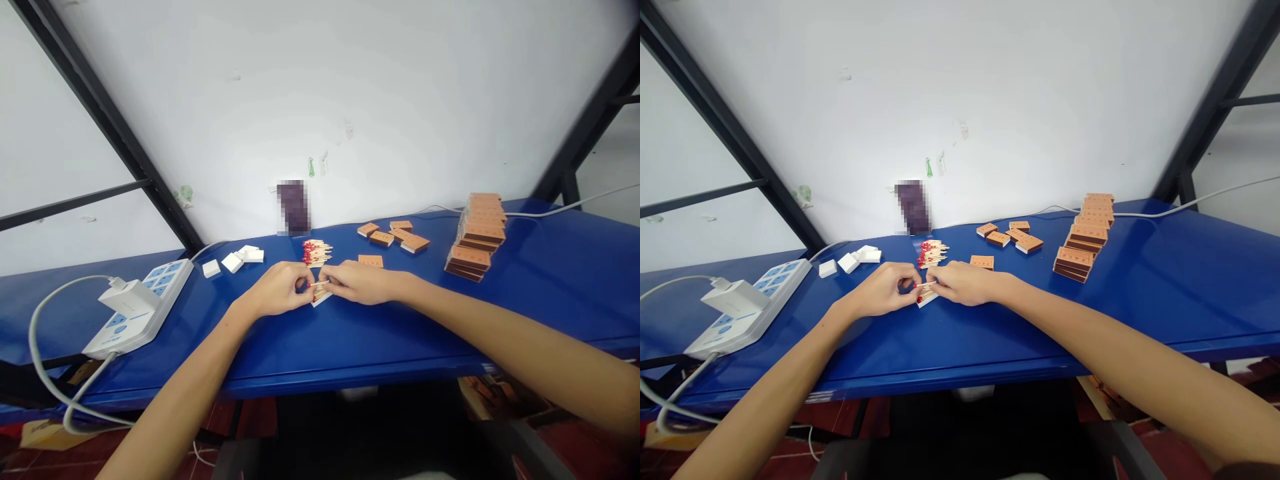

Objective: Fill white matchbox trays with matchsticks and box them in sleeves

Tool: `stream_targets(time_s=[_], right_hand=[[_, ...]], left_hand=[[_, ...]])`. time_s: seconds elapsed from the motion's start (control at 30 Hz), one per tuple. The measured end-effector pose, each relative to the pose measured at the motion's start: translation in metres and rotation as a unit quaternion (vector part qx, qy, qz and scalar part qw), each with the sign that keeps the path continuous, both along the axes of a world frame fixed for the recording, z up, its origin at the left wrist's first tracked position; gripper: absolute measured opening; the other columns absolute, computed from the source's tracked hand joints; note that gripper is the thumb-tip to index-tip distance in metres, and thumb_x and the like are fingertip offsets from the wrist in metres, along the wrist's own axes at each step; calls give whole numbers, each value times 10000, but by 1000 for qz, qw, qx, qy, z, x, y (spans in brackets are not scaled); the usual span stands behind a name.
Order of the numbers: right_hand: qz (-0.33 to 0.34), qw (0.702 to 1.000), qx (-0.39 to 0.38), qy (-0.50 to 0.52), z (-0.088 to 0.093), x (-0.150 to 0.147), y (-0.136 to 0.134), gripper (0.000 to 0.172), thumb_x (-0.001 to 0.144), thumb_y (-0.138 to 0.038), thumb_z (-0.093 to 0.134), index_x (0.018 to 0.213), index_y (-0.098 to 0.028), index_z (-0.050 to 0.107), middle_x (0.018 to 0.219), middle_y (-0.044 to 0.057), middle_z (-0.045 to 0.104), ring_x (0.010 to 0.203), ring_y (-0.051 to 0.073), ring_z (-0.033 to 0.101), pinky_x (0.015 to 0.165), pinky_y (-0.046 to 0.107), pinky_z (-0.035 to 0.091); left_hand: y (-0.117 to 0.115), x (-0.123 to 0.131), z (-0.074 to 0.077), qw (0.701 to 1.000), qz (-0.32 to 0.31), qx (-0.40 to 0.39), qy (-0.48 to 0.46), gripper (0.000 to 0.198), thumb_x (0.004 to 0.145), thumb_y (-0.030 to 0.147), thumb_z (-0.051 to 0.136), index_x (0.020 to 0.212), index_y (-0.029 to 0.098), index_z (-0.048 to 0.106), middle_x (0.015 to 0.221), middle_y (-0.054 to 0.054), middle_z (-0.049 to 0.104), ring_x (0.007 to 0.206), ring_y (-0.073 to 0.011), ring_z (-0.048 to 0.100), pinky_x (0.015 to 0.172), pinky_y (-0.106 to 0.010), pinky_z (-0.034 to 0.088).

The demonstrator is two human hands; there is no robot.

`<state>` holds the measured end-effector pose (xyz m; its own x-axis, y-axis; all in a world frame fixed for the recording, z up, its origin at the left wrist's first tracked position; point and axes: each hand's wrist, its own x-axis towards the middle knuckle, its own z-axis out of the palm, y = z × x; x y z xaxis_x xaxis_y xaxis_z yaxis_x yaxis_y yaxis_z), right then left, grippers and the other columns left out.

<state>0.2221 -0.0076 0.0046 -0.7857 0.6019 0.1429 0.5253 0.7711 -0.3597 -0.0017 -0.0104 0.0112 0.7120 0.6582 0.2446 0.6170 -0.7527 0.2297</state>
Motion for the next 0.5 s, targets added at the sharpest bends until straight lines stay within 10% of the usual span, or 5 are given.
stream_targets(time_s=[0.2, 0.5], right_hand=[[-29, 996, 77, 22, -5, -5, 0, 159, 967, -252, 466, 928, -189, 606, 673, -38, 590, 573, 100, 432, 822, 320, 285], [-21, 994, 47, 101, -9, -4, 2, 148, 906, -191, 517, 967, -182, 651, 606, -46, 515, 553, 105, 437, 597, 246, 287]], left_hand=[[-3, 0, 1, 1000, 1, 5, -12, 151, 824, 321, 583, 861, 175, 596, 707, 12, 533, 618, -124, 467, 595, -256, 339], [-2, 0, 1, 999, 22, -3, 44, 395, 791, 564, 638, 813, 188, 518, 729, 14, 551, 617, -138, 471, 596, -272, 331]])
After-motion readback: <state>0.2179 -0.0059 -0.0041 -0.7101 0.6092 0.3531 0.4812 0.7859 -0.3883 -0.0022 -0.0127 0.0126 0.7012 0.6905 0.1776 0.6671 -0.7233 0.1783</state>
